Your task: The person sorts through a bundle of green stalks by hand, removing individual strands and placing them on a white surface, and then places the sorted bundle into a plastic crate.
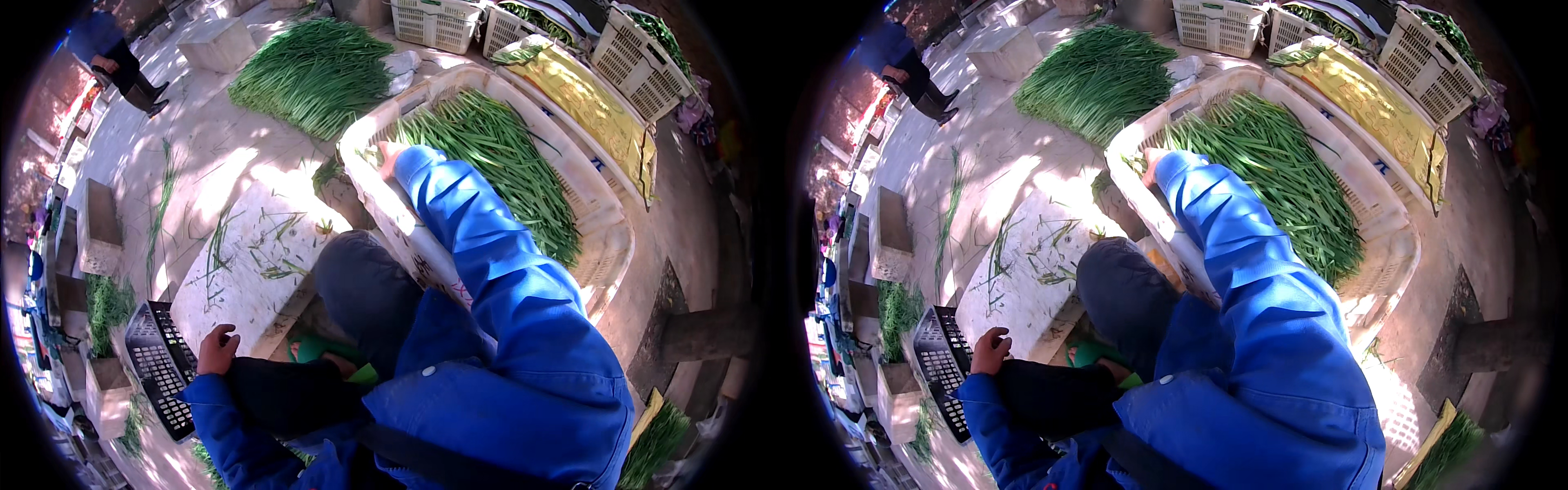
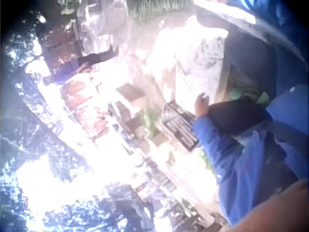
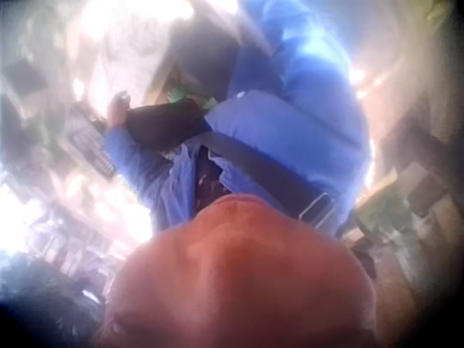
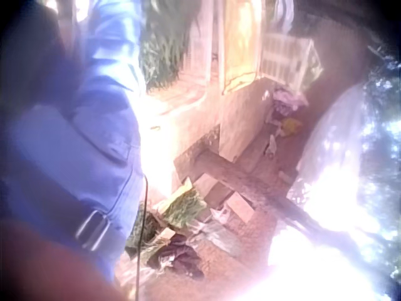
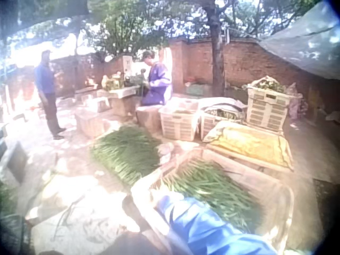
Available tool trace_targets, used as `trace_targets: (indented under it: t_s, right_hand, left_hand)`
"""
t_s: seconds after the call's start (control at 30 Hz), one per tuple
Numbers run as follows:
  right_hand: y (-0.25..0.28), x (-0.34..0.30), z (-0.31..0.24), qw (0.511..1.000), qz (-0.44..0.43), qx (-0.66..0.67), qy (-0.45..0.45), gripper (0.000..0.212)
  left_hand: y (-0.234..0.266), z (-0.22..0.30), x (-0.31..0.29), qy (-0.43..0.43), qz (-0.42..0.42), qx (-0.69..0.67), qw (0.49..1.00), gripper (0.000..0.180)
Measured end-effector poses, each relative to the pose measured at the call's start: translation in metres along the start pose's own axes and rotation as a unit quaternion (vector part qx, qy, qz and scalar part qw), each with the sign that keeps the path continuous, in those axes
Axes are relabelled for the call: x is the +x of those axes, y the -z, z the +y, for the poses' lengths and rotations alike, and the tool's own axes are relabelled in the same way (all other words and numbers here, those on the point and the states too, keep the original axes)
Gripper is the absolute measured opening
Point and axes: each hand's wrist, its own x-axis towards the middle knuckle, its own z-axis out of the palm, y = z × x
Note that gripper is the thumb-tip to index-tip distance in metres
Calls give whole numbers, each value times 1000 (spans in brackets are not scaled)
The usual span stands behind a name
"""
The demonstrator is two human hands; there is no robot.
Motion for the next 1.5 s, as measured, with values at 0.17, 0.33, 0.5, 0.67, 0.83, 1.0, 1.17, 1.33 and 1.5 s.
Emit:
trace_targets:
  t_s: [0.17, 0.33, 0.5, 0.67, 0.83, 1.0, 1.17, 1.33, 1.5]
  right_hand:
    - [7, 40, 19, 992, -122, 41, 17, 71]
    - [49, -2, 27, 925, -256, 272, 69, 57]
    - [49, -25, 6, 962, -153, 226, 11, 58]
    - [53, -47, 39, 910, -103, 396, 65, 70]
    - [92, -108, 109, 817, 40, 566, 102, 35]
    - [103, -141, 143, 794, 98, 588, 120, 47]
    - [103, -139, 131, 773, 5, 614, 160, 49]
    - [118, -149, 123, 827, -18, 537, 164, 43]
    - [129, -176, 105, 836, 20, 533, 126, 34]
  left_hand:
    - [-4, 9, 25, -43, -4, 47, 998, 30]
    - [-5, 39, 26, -54, 9, 59, 997, 28]
    - [-7, 35, 27, -54, 15, 65, 996, 28]
    - [-2, 28, 32, -48, -10, 49, 998, 29]
    - [0, 25, 35, -38, -73, 2, 997, 30]
    - [4, 96, 60, -111, -151, -48, 981, 30]
    - [-36, 232, 96, -202, -186, -201, 940, 34]
    - [-133, 349, 129, -245, -343, -352, 836, 44]
    - [-165, 405, 102, -394, -221, -87, 888, 83]
